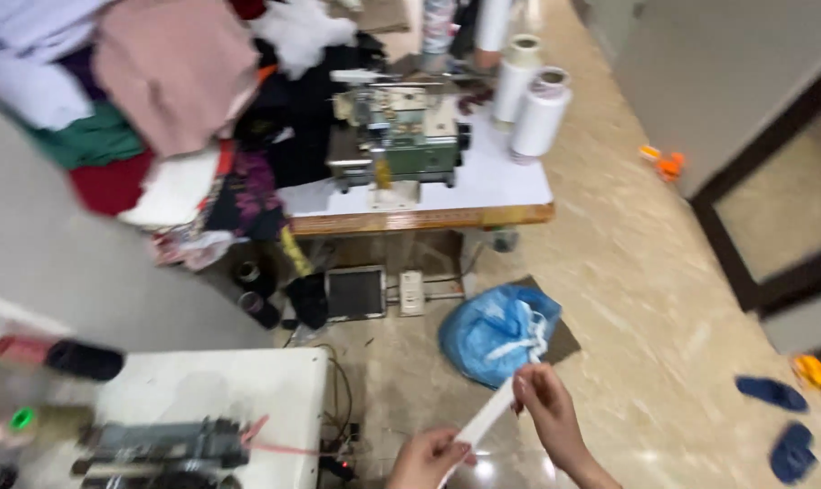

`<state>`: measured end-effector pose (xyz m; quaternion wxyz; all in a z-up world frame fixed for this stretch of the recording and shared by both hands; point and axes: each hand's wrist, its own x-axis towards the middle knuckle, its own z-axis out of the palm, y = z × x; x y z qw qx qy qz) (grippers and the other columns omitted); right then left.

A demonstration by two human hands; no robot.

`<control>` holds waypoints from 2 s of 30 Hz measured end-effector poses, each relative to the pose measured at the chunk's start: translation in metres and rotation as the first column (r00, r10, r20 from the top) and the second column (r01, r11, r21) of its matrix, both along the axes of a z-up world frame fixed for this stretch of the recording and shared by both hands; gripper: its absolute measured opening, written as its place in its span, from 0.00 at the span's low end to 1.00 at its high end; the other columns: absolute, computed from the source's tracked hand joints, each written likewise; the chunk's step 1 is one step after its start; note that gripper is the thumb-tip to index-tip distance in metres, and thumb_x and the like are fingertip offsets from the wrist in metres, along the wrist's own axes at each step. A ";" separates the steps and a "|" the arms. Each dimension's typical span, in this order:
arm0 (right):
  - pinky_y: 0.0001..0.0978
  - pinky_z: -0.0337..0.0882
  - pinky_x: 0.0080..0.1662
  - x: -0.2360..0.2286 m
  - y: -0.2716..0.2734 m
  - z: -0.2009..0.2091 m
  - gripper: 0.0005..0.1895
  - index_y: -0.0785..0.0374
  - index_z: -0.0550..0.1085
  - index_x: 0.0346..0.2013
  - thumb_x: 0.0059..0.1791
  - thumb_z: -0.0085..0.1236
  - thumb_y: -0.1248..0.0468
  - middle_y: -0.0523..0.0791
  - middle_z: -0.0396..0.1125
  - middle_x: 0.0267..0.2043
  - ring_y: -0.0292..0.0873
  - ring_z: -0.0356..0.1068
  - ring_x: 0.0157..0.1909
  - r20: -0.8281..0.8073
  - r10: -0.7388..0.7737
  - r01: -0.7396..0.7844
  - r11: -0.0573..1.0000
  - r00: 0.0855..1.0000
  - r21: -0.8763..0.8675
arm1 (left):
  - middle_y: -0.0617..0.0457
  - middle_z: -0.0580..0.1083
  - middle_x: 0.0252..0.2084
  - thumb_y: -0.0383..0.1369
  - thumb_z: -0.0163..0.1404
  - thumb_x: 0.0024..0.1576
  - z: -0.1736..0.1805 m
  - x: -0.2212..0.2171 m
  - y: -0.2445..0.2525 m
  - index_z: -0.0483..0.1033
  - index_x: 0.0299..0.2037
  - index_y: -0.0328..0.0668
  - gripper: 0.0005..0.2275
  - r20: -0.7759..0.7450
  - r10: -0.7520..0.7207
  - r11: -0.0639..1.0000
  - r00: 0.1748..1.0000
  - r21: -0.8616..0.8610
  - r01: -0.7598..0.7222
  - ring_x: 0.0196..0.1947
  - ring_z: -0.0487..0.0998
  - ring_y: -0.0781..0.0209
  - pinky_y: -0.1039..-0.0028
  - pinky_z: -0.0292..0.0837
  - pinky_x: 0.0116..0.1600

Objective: The person prepares a small sewn fabric strip by folding it and then pressing it flat with a steam iron.

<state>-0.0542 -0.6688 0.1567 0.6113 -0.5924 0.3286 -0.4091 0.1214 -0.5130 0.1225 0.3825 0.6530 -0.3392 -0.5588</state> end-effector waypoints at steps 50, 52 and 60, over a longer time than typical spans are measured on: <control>0.29 0.76 0.48 -0.287 -0.220 0.093 0.09 0.68 0.81 0.36 0.50 0.61 0.63 0.48 0.78 0.40 0.39 0.76 0.45 -0.072 -0.839 0.841 0.541 0.540 -0.005 | 0.71 0.83 0.27 0.42 0.52 0.59 0.123 -0.292 -0.400 0.80 0.36 0.55 0.07 0.521 -0.450 0.564 0.725 -0.464 0.683 0.38 0.79 0.62 0.70 0.62 0.54; 0.28 0.75 0.47 -0.324 -0.244 0.101 0.11 0.68 0.82 0.38 0.51 0.59 0.62 0.47 0.79 0.40 0.38 0.75 0.44 -0.114 -0.808 0.808 0.586 0.577 -0.061 | 0.65 0.82 0.30 0.37 0.55 0.57 0.125 -0.329 -0.423 0.79 0.35 0.51 0.04 0.389 -0.459 0.604 0.799 -0.522 0.602 0.36 0.80 0.63 0.71 0.67 0.50; 0.33 0.72 0.49 -0.404 -0.339 0.117 0.12 0.63 0.82 0.39 0.54 0.54 0.60 0.45 0.67 0.46 0.41 0.70 0.49 -0.012 -0.601 0.592 0.792 0.800 -0.150 | 0.42 0.78 0.55 0.37 0.54 0.58 0.156 -0.431 -0.515 0.64 0.58 0.42 0.21 -0.282 -0.562 0.798 0.778 -0.433 0.419 0.50 0.83 0.58 0.73 0.81 0.54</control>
